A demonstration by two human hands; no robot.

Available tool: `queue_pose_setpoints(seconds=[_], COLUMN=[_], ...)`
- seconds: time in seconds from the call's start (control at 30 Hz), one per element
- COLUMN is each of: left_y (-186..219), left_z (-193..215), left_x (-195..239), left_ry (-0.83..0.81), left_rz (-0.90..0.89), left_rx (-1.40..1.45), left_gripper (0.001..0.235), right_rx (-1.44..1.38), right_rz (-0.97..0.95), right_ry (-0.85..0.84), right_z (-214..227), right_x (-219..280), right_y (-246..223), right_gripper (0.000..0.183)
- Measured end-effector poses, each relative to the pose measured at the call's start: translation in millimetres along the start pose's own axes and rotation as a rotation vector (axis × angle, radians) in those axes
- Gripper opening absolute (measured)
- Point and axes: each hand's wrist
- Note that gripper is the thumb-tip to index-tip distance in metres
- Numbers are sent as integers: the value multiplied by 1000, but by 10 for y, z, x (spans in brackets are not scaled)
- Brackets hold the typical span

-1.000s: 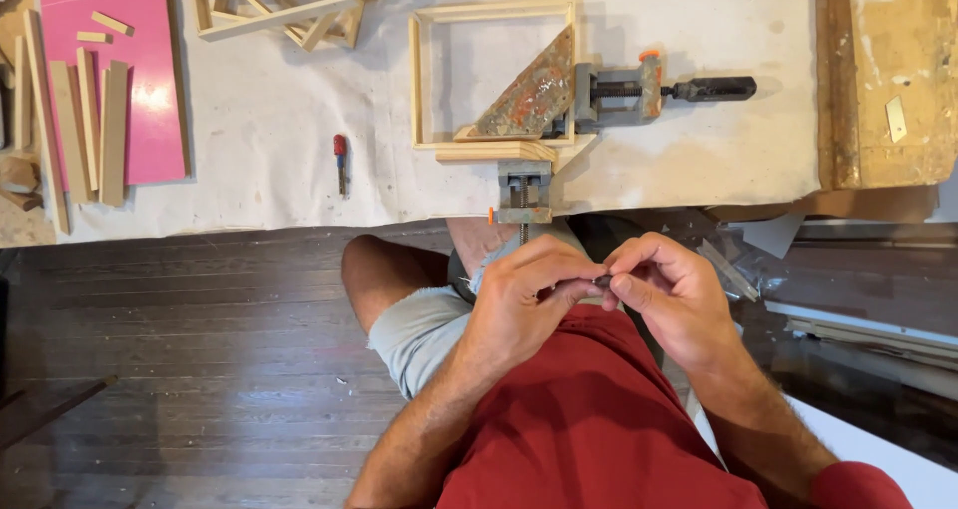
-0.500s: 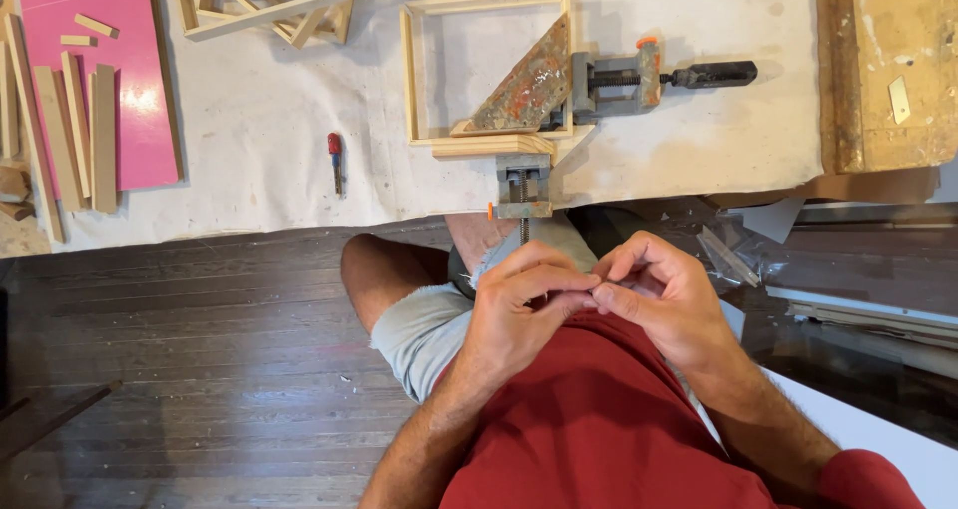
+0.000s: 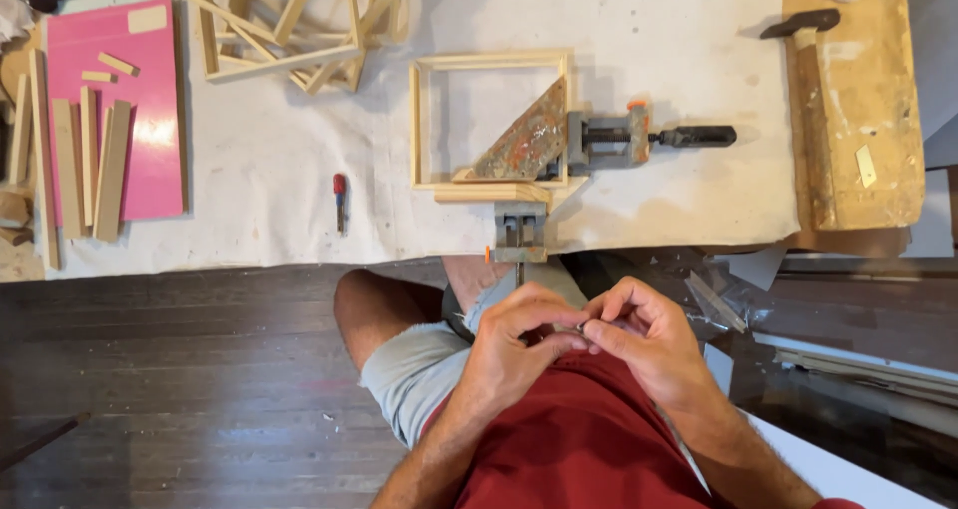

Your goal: Assembling wooden frame corners using a corner jig and screw clamps on a workbench.

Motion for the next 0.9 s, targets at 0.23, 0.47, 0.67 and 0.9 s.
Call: queue_pose_setpoints(seconds=[0.23,0.47,0.67,0.9], left_y=[-91,-58,-131,-203], left_z=[17,1,-32,-150], left_x=[45,89,108,68], left_ry=[6,-72,-73,45], left_rz=[5,63,143,113], left_rx=[-12,66,215,489], left_gripper=[13,14,15,19], right_rx=[35,-123,-216,-262], right_rz=[-20,-166,-122,-105], right_ry=[-40,-126,-212,-132], right_z=[15,5,-33,7], right_x=[15,45,33,5], right_y=[37,-99,-175,-22], right_gripper=[28,34,32,37])
Point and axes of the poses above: each hand's wrist, its own x-axis away from the middle knuckle, its own z-axis out of the back of the hand, y = z × x, and after that the axes turned 5 degrees about x, right-handed
